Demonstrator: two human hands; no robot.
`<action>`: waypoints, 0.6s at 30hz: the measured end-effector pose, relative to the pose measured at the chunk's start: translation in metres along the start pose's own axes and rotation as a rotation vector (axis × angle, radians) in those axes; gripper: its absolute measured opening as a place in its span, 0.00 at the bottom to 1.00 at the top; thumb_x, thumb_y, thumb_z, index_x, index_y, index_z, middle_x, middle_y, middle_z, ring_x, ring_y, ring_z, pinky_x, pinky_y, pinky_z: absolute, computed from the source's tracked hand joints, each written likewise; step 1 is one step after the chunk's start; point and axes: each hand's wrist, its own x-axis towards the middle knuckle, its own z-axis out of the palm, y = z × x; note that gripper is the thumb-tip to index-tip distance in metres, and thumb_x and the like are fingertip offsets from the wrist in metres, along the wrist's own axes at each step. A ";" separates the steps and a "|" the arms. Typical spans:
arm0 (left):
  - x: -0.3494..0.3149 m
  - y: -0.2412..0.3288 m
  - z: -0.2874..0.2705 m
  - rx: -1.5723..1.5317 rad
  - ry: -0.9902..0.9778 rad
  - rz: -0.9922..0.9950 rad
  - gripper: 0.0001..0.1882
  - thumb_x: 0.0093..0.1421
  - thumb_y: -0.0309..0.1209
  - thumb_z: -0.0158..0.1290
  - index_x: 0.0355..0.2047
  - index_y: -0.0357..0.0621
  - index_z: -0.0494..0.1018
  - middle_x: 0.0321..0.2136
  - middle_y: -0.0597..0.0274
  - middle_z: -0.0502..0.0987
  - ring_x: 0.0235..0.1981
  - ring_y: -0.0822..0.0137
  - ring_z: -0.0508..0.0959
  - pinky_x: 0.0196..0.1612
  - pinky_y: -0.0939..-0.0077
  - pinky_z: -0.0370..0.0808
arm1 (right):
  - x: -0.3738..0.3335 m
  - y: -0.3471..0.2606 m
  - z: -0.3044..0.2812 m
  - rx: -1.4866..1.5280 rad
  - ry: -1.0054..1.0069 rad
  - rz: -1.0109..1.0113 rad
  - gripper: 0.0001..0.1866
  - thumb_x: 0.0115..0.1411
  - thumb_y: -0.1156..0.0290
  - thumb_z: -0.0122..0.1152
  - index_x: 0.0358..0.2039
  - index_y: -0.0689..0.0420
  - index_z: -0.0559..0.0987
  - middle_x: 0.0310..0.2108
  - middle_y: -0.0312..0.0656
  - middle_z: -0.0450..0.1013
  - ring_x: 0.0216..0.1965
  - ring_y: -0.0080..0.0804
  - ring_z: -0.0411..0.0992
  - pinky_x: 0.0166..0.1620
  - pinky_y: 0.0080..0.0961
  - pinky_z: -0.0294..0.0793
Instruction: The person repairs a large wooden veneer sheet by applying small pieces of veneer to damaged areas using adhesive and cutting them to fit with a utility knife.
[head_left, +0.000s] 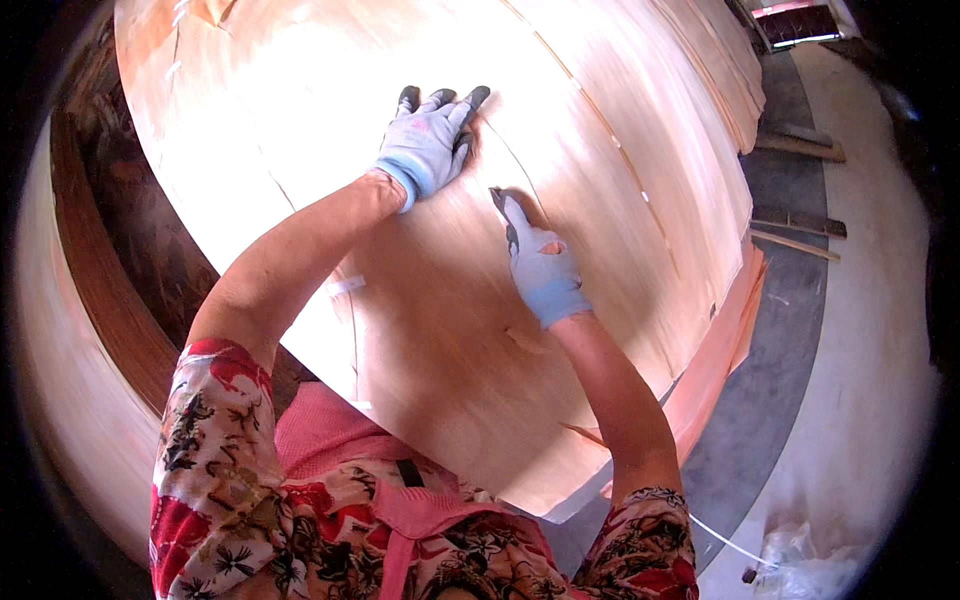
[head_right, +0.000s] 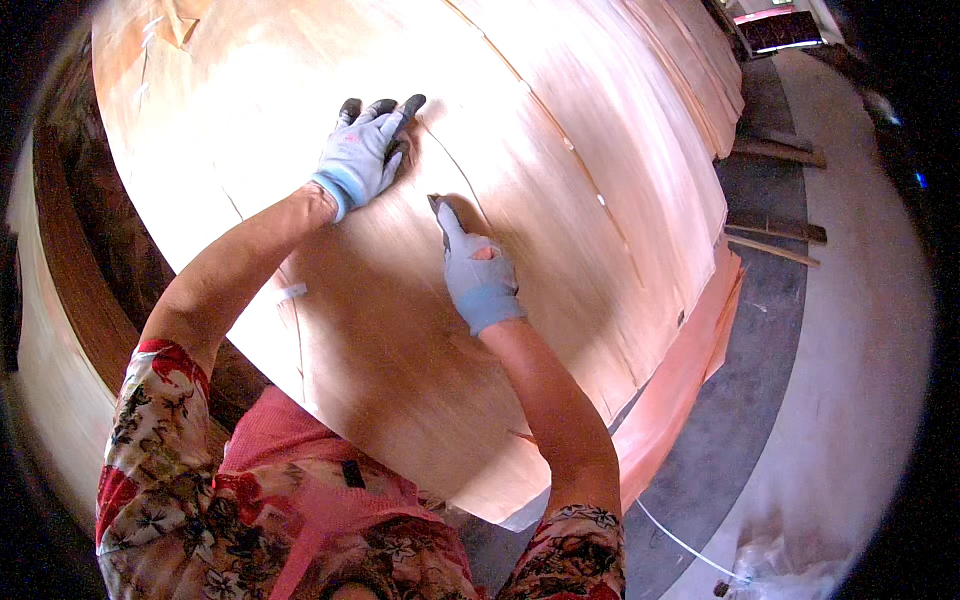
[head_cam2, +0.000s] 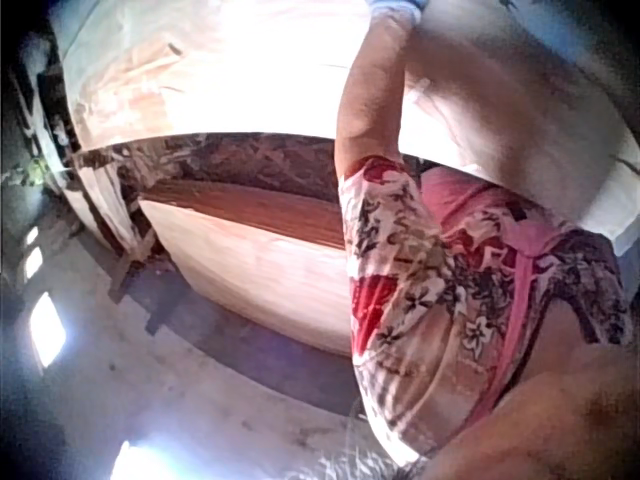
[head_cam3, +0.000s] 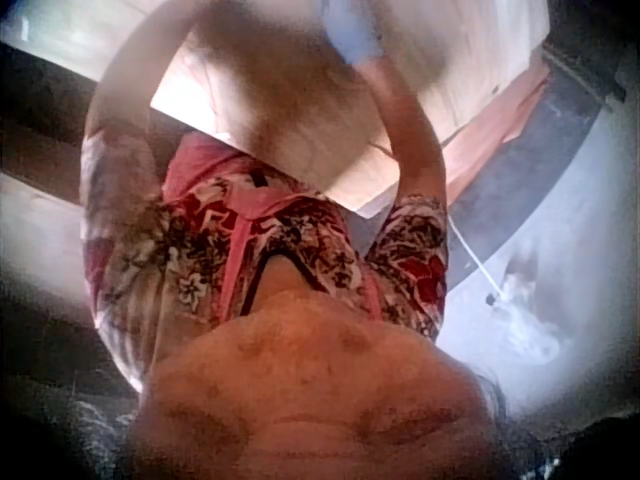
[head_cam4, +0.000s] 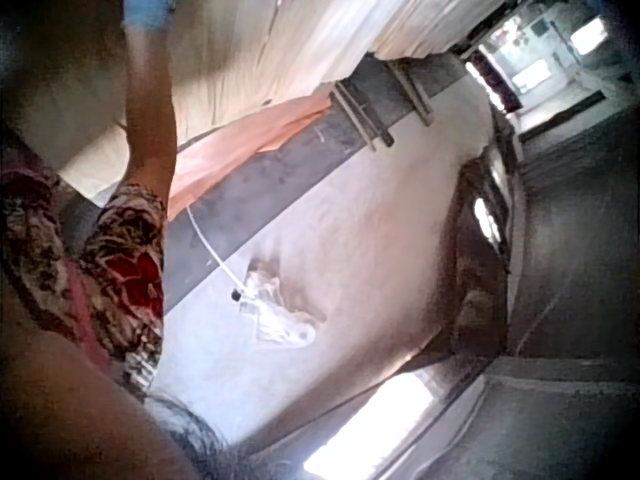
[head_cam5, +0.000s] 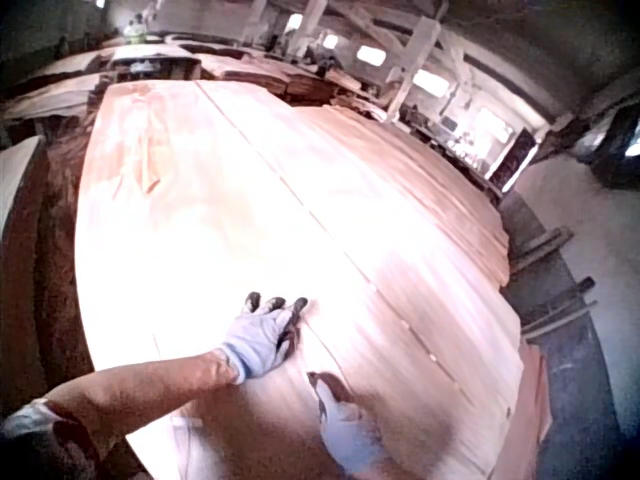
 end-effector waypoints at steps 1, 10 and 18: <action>0.002 0.008 0.000 0.000 -0.007 -0.031 0.38 0.63 0.46 0.52 0.70 0.56 0.51 0.54 0.56 0.73 0.61 0.53 0.67 0.68 0.48 0.52 | -0.003 0.005 0.002 -0.030 -0.027 0.008 0.28 0.65 0.68 0.44 0.66 0.36 0.61 0.29 0.55 0.77 0.30 0.56 0.77 0.34 0.52 0.75; -0.005 0.010 0.014 0.136 0.095 -0.015 0.45 0.58 0.57 0.56 0.70 0.60 0.50 0.58 0.51 0.69 0.63 0.55 0.66 0.68 0.49 0.52 | -0.095 0.056 0.017 0.040 0.025 -0.084 0.28 0.65 0.68 0.47 0.66 0.38 0.63 0.36 0.55 0.77 0.34 0.54 0.77 0.35 0.50 0.76; -0.003 0.006 0.017 0.160 0.095 0.015 0.45 0.60 0.58 0.52 0.72 0.60 0.47 0.65 0.51 0.62 0.68 0.51 0.58 0.70 0.45 0.46 | -0.179 0.128 0.011 0.157 -0.157 -0.017 0.27 0.65 0.71 0.49 0.65 0.39 0.66 0.45 0.52 0.77 0.37 0.54 0.78 0.38 0.45 0.77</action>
